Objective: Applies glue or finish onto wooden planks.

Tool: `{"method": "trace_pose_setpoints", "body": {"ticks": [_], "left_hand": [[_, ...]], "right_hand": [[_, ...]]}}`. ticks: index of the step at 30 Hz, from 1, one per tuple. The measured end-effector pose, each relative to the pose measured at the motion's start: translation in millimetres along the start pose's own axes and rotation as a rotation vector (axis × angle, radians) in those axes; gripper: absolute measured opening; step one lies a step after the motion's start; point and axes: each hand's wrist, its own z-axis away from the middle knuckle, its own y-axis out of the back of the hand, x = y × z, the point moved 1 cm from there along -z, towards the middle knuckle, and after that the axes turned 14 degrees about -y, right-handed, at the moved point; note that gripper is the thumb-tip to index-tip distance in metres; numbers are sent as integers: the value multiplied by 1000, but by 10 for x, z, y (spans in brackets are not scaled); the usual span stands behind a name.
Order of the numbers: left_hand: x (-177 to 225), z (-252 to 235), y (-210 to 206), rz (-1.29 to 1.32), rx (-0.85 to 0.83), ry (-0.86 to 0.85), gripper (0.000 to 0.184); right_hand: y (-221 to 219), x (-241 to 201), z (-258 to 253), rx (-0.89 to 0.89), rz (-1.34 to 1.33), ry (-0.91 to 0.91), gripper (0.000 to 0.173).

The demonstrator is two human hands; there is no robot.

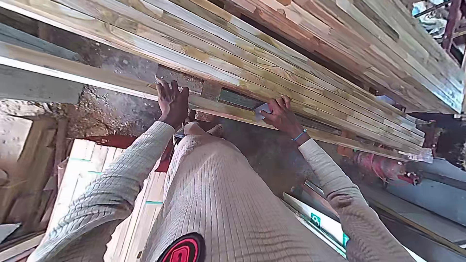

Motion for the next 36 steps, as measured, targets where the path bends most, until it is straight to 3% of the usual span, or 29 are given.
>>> {"method": "trace_pose_setpoints", "body": {"ticks": [4, 7, 10, 13, 15, 17, 18, 20, 23, 28, 33, 36], "left_hand": [[-7, -46, 85, -24, -74, -13, 54], [-48, -179, 152, -2, -187, -28, 58], [-108, -378, 149, -22, -268, -62, 45], [-181, -501, 145, -28, -372, -113, 41], [-236, -555, 143, -39, -475, -142, 38], [-224, -556, 192, -61, -533, -153, 35], [-193, -526, 220, -74, -532, -151, 37], [-124, -375, 261, -92, -481, -163, 47], [-109, -175, 183, -175, -360, -213, 58], [-117, -107, 97, -245, -298, -224, 65], [-99, -132, 141, -280, -354, -224, 67], [-88, -153, 181, -281, -386, -226, 67]], "right_hand": [[91, 207, 474, -64, 7, -182, 31], [128, 142, 822, -38, -273, -499, 40], [22, -168, 960, -46, -541, -835, 39], [38, -561, 915, -49, -746, -1043, 35], [63, -828, 871, -100, -996, -1199, 31], [84, -1103, 796, -164, -1357, -1361, 42], [114, -1236, 739, -155, -1527, -1431, 44], [118, -1455, 630, -97, -1693, -1532, 32], [70, -1651, 497, -74, -1771, -1622, 26], [131, -1782, 339, -104, -1694, -1696, 34], [359, -1780, 176, -183, -1251, -1558, 31], [361, -1799, 167, -202, -1191, -1445, 27]]}}
